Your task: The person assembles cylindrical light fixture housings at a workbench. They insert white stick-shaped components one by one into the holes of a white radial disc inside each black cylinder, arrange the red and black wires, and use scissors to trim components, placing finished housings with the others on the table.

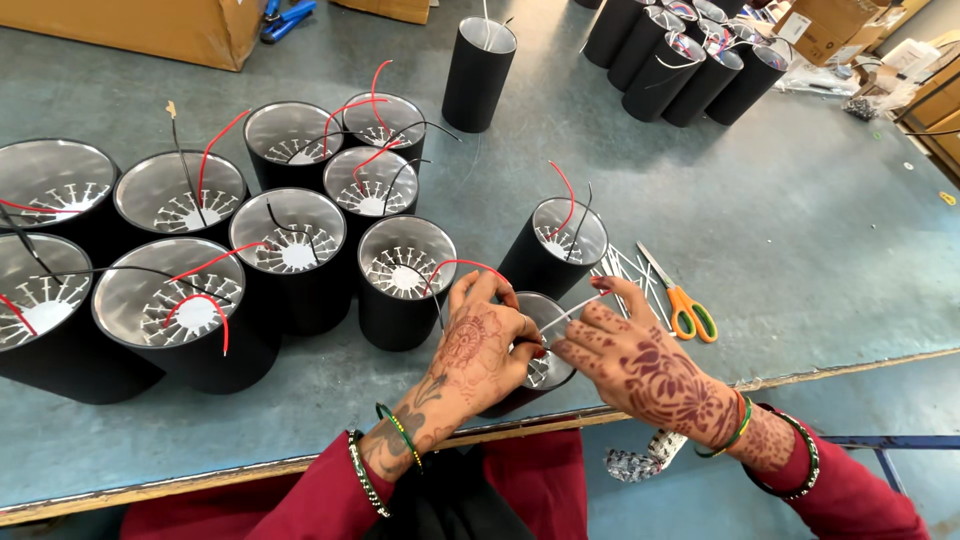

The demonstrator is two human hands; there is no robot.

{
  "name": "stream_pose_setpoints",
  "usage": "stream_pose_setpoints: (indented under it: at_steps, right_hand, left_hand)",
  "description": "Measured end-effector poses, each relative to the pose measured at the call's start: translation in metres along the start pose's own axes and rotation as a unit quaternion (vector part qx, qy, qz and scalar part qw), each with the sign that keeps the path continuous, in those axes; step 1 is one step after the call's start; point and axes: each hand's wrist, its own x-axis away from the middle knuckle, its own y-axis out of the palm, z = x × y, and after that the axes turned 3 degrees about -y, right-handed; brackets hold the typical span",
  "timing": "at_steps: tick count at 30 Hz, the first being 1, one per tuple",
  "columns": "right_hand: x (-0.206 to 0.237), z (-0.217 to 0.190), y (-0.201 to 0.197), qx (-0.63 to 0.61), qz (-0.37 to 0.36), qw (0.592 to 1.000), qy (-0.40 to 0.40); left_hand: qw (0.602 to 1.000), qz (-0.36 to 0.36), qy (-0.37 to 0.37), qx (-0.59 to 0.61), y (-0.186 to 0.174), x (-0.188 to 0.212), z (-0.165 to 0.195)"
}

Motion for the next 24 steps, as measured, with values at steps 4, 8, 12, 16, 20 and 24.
stream_pose_setpoints:
  at_steps: [4, 8, 12, 16, 20, 24]
  right_hand:
    - [-0.005, -0.005, 0.001, 0.037, -0.022, 0.999, -0.011]
    - [-0.005, 0.005, 0.000, -0.033, 0.006, 0.998, 0.060]
    - [0.000, 0.004, 0.000, -0.058, 0.040, 0.994, 0.081]
    - [-0.002, -0.006, 0.004, -0.082, 0.083, 0.988, 0.104]
    - [-0.013, -0.029, 0.011, -0.152, 0.152, 0.962, 0.172]
    - [-0.028, -0.058, 0.018, -0.245, 0.153, 0.930, 0.228]
  left_hand:
    - [0.997, -0.050, 0.031, -0.042, -0.007, -0.006, -0.001]
    - [0.993, -0.106, 0.013, -0.057, -0.009, -0.015, 0.000]
    - [0.997, -0.054, 0.057, -0.009, -0.009, -0.011, -0.003]
    - [0.999, 0.011, 0.033, 0.036, -0.008, 0.003, -0.006]
    - [0.997, 0.065, 0.016, 0.033, -0.019, 0.025, -0.005]
    - [0.992, 0.077, -0.077, 0.056, -0.045, 0.054, 0.005]
